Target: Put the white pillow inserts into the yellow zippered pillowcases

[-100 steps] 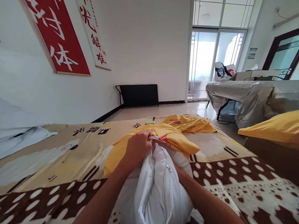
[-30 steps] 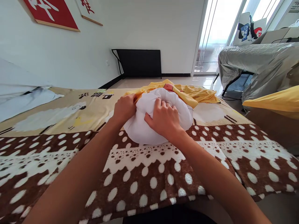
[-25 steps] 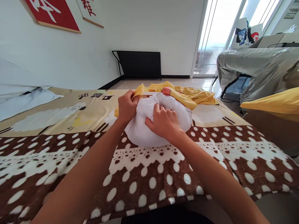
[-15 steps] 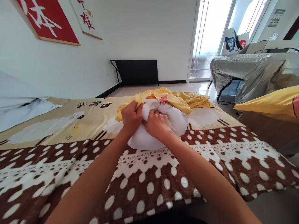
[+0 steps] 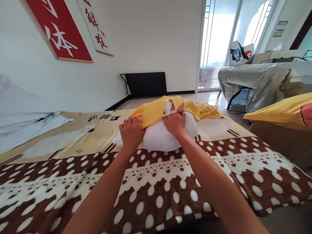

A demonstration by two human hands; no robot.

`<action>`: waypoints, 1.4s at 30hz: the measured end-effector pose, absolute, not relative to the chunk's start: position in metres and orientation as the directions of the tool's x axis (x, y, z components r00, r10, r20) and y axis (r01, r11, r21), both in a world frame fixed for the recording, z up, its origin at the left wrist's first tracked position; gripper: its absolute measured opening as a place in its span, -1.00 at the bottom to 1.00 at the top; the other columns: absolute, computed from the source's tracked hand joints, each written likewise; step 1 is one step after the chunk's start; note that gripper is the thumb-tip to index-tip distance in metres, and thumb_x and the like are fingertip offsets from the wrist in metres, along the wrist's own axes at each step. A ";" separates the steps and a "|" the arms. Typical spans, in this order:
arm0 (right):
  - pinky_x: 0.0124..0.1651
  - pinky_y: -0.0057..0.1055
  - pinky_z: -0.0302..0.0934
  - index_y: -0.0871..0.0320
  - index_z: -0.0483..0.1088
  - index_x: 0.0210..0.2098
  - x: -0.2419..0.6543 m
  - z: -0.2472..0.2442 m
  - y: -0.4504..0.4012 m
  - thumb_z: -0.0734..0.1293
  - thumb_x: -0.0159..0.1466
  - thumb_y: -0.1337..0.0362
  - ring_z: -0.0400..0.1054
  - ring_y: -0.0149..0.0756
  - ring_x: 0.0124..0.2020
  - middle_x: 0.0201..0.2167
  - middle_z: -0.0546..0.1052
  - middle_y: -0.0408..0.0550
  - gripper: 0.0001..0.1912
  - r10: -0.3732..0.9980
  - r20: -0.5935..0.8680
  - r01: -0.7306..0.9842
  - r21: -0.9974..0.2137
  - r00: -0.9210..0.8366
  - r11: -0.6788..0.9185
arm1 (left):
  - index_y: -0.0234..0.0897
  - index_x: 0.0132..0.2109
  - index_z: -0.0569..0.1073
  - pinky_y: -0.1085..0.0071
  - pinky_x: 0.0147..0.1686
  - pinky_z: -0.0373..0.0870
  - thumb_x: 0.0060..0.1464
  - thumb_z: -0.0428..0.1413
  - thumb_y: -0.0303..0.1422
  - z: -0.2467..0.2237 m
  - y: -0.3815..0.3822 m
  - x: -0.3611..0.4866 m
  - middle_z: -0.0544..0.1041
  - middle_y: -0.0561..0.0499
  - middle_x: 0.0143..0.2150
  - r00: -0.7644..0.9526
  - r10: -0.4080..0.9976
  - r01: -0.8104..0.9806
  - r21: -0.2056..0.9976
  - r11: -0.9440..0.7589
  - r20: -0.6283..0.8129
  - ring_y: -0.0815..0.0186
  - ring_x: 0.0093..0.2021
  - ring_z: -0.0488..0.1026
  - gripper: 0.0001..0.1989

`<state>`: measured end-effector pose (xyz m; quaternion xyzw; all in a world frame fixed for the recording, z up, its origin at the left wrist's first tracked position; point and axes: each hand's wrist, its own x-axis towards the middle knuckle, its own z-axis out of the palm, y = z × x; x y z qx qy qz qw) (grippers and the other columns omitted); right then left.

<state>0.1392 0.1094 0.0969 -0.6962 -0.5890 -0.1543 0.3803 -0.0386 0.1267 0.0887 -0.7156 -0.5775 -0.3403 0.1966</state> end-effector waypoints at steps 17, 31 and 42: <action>0.21 0.01 0.00 0.52 -0.03 0.27 0.164 0.006 -0.016 0.14 0.31 0.03 0.13 0.10 0.20 0.16 0.28 0.41 -0.24 0.671 0.736 0.974 -0.206 0.088 0.099 | -0.25 -0.20 0.28 0.26 -0.18 0.28 0.08 -0.03 -0.33 0.023 0.130 0.001 0.32 -0.11 -0.24 -0.089 0.304 0.637 0.289 -0.714 0.949 0.16 -0.16 0.28 -0.87; 0.29 -0.22 -0.28 -0.01 0.32 0.14 0.145 0.024 -0.062 0.18 0.32 0.04 0.28 -0.20 0.07 0.08 0.45 -0.10 -0.57 0.481 0.857 0.981 0.139 -0.186 0.133 | -0.24 -0.27 0.38 0.33 -0.23 0.25 0.01 0.00 -0.60 0.151 0.042 0.064 0.44 -0.01 -0.33 -0.002 -0.139 0.471 -0.122 -0.874 0.990 0.30 -0.29 0.35 -0.81; 0.19 0.02 -0.15 0.12 0.33 0.09 0.176 0.111 -0.033 0.18 0.29 -0.01 0.18 0.02 0.12 0.06 0.42 0.15 -0.52 0.330 0.940 0.996 0.085 -0.081 0.002 | -0.27 -0.30 0.39 0.34 -0.35 0.18 0.06 -0.01 -0.59 0.203 -0.004 0.072 0.41 -0.01 -0.41 0.116 -0.403 0.494 -0.405 -0.770 0.908 0.31 -0.37 0.27 -0.84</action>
